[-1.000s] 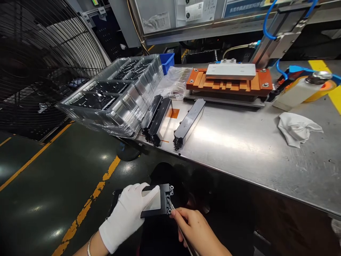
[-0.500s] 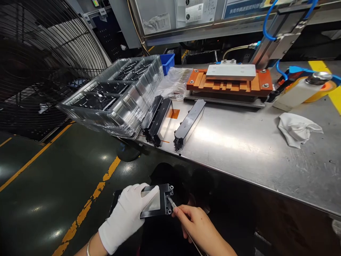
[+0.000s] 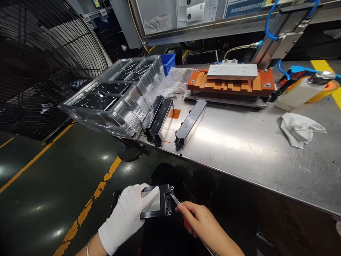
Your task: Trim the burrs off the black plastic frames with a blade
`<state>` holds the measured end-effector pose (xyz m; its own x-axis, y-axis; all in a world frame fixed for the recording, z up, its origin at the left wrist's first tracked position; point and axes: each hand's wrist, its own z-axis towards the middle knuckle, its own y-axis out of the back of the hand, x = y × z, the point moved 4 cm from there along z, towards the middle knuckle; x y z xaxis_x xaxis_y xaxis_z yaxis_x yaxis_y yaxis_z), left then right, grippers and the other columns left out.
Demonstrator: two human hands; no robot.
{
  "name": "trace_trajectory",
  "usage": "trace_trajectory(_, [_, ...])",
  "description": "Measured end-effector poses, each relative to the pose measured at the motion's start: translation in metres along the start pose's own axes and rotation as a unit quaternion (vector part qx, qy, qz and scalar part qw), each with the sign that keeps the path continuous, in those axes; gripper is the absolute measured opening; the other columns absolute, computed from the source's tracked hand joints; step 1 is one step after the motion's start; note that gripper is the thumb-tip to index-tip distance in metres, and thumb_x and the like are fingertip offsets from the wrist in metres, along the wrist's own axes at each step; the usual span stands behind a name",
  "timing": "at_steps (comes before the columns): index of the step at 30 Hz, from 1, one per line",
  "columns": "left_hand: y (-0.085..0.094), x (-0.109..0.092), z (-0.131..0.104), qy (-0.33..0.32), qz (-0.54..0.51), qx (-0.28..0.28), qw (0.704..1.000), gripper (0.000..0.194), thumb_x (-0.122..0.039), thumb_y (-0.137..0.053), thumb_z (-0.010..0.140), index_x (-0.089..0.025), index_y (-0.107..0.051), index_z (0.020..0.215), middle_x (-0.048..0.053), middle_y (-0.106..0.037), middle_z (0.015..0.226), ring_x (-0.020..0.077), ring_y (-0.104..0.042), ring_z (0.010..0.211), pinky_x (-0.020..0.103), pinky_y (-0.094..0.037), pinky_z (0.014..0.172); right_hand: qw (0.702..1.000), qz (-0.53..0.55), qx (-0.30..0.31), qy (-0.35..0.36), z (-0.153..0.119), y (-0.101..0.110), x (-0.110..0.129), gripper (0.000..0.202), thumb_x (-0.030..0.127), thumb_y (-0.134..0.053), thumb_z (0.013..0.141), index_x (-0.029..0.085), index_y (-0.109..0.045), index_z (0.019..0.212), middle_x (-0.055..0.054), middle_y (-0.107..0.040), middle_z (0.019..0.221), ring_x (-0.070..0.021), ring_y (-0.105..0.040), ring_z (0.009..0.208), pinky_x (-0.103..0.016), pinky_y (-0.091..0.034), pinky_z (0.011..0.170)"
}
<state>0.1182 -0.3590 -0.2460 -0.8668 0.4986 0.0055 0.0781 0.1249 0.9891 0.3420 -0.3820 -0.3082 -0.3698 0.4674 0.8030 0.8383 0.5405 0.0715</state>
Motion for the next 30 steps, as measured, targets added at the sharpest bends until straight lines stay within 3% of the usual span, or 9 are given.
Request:
trace_trajectory(3, [0.000,0.000,0.000,-0.001,-0.001,0.007,1.000,0.079,-0.001,-0.053,0.071,-0.034,-0.043,0.142,0.013,-0.056,0.125,0.0332,-0.058,0.104,0.050,-0.049,0.086,0.992,-0.101,-0.037,0.059,-0.002,0.011,0.012,0.045,0.056,-0.031,0.102,0.030,-0.067,0.096,0.001,-0.066,0.080,-0.0202,-0.065,0.078,-0.032,-0.049,0.072])
trace_trajectory(5, [0.001,0.000,0.001,-0.002,0.001,0.013,1.000,0.078,-0.001,-0.053,0.072,-0.034,-0.042,0.142,0.013,-0.056,0.124,0.0324,-0.058,0.102,0.050,-0.049,0.085,0.967,-0.220,-0.088,0.095,-0.001,0.018,0.020,0.040,0.049,-0.031,0.104,0.032,-0.067,0.101,-0.001,-0.068,0.092,-0.0229,-0.065,0.091,-0.037,-0.048,0.081])
trace_trajectory(9, [0.003,-0.003,0.004,-0.013,0.010,0.015,1.000,0.077,0.000,-0.051,0.074,-0.034,-0.042,0.142,0.011,-0.058,0.120,0.0298,-0.059,0.095,0.048,-0.049,0.082,0.900,-0.395,-0.132,0.130,0.006,0.022,0.029,0.038,0.040,-0.034,0.104,0.027,-0.069,0.103,-0.004,-0.067,0.082,-0.0256,-0.067,0.080,-0.041,-0.050,0.074])
trace_trajectory(18, [0.003,-0.005,0.002,-0.027,0.008,0.004,1.000,0.075,-0.001,-0.053,0.076,-0.034,-0.041,0.142,0.012,-0.058,0.121,0.0306,-0.060,0.100,0.049,-0.051,0.083,0.884,-0.424,-0.123,0.153,0.007,0.022,0.036,0.031,0.035,-0.043,0.102,0.025,-0.072,0.094,-0.003,-0.066,0.075,-0.0254,-0.066,0.074,-0.041,-0.049,0.070])
trace_trajectory(21, [0.002,-0.004,0.000,-0.024,0.010,-0.001,1.000,0.077,0.002,-0.052,0.074,-0.035,-0.042,0.142,0.011,-0.058,0.121,0.0300,-0.059,0.100,0.049,-0.050,0.084,0.885,-0.422,-0.117,0.157,0.008,0.021,0.036,0.029,0.033,-0.046,0.101,0.026,-0.072,0.089,-0.002,-0.066,0.074,-0.0238,-0.066,0.072,-0.040,-0.049,0.070])
trace_trajectory(25, [0.001,-0.003,0.000,-0.024,0.008,0.001,1.000,0.079,0.002,-0.052,0.073,-0.035,-0.041,0.143,0.011,-0.058,0.122,0.0293,-0.059,0.099,0.048,-0.050,0.083,0.886,-0.417,-0.128,0.158,0.008,0.022,0.035,0.031,0.035,-0.042,0.103,0.026,-0.072,0.101,-0.003,-0.067,0.079,-0.0246,-0.066,0.077,-0.042,-0.049,0.072])
trace_trajectory(30, [0.003,-0.004,0.001,-0.028,0.007,-0.007,1.000,0.075,0.001,-0.053,0.075,-0.034,-0.043,0.141,0.011,-0.058,0.121,0.0290,-0.059,0.098,0.049,-0.050,0.084,0.893,-0.406,-0.115,0.156,0.008,0.019,0.033,0.028,0.033,-0.048,0.101,0.028,-0.073,0.091,-0.001,-0.068,0.076,-0.0235,-0.067,0.074,-0.040,-0.051,0.072])
